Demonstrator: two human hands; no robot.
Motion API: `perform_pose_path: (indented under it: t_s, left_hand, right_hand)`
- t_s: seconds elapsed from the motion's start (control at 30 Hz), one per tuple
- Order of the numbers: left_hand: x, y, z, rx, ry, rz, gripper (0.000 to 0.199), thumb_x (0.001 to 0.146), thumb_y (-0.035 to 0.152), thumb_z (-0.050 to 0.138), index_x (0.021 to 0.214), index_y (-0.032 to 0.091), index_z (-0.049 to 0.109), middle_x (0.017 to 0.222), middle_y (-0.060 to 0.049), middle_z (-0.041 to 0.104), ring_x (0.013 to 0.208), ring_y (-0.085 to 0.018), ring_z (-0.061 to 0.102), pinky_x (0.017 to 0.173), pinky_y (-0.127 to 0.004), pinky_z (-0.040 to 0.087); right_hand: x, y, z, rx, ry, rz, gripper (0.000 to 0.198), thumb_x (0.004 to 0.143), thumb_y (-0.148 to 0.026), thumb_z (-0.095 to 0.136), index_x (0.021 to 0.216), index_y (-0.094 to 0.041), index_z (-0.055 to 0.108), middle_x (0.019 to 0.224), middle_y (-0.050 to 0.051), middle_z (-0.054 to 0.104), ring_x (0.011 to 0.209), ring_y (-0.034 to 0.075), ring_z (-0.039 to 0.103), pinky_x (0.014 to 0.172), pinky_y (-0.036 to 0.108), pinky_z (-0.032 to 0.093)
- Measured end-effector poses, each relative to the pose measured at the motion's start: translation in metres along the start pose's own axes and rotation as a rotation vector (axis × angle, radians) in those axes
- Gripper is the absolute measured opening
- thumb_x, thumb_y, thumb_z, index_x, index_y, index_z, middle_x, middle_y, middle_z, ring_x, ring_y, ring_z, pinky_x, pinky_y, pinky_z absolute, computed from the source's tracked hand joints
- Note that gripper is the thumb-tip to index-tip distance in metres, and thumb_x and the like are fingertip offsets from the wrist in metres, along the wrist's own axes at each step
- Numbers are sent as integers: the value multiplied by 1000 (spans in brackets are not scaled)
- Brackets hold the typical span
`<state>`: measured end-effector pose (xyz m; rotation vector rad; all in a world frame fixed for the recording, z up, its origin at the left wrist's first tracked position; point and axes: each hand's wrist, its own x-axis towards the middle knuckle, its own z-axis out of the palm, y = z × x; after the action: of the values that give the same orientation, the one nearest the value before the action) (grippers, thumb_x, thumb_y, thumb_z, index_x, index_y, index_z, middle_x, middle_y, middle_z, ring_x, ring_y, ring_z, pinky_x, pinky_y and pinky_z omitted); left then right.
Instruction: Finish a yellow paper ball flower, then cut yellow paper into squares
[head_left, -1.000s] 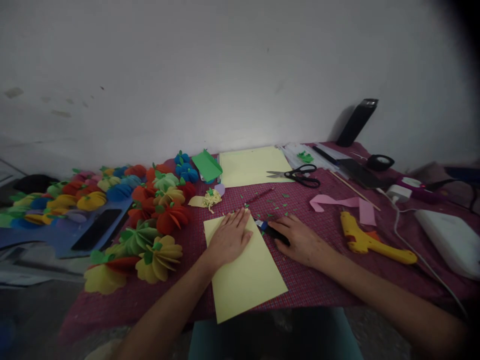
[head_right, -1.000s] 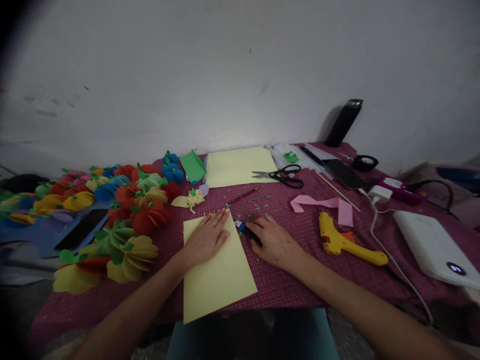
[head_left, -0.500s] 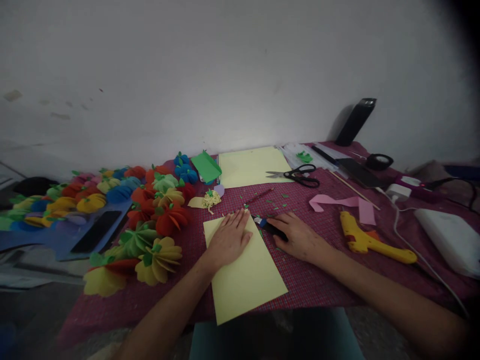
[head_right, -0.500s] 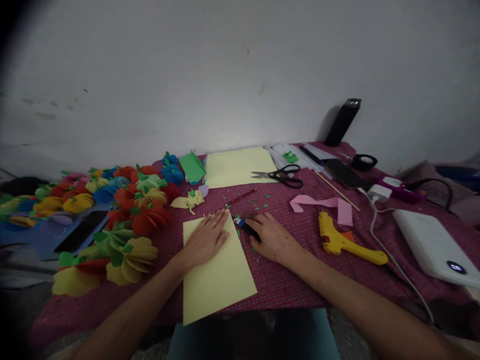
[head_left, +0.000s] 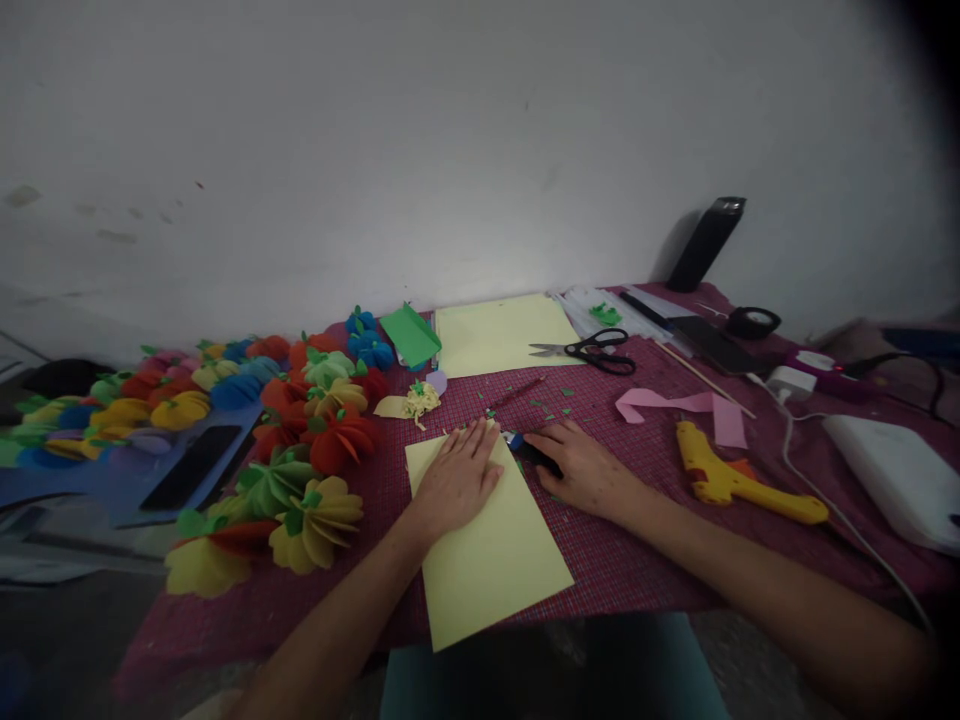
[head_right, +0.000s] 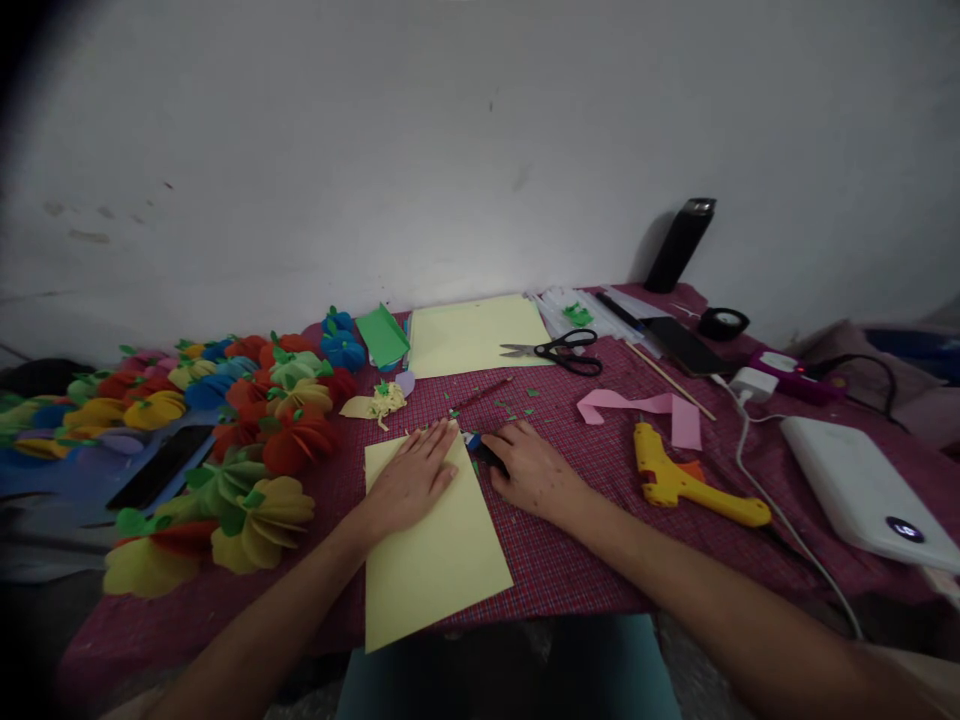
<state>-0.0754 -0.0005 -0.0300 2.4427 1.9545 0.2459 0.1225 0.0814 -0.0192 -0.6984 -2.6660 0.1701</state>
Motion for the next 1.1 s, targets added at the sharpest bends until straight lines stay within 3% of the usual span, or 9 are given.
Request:
perform_pose_path:
  t_s: [0.2,0.63,0.93,1.1]
  left_hand:
    - [0,0,0,-6,8,-5,53,91,38,23,139,19,12,145,-5,21,133,-18,15,108,-39,16]
    - [0,0,0,9,8,6,52,91,39,23,139,20,15,145,-5,21,133,-18,16,108,-39,16]
    - [-1,-1,0,-38,17,5,51,91,38,24,139,22,14,145,-4,21,133,-19,16,108,-41,16]
    - [1,-5,-4,-190,58,-11,51,92,34,27,139,19,14,146,-7,20,133,-16,16,107,-37,21]
  right_hand:
    - [-6,8,0,-23,-10,-4,39,75,-17,50,114,-12,54,99,12,60,95,23,51,89,41,37]
    - [6,4,0,-17,-13,-1,39,76,-17,49,115,-15,53,97,10,59,94,23,51,84,40,40]
    - [-26,15,-17,-25,43,66,38,76,-18,50,114,-14,54,101,10,59,93,23,51,84,39,42]
    - [-45,24,-32,-78,60,155,38,78,-21,50,115,-14,54,104,11,58,97,23,51,86,40,42]
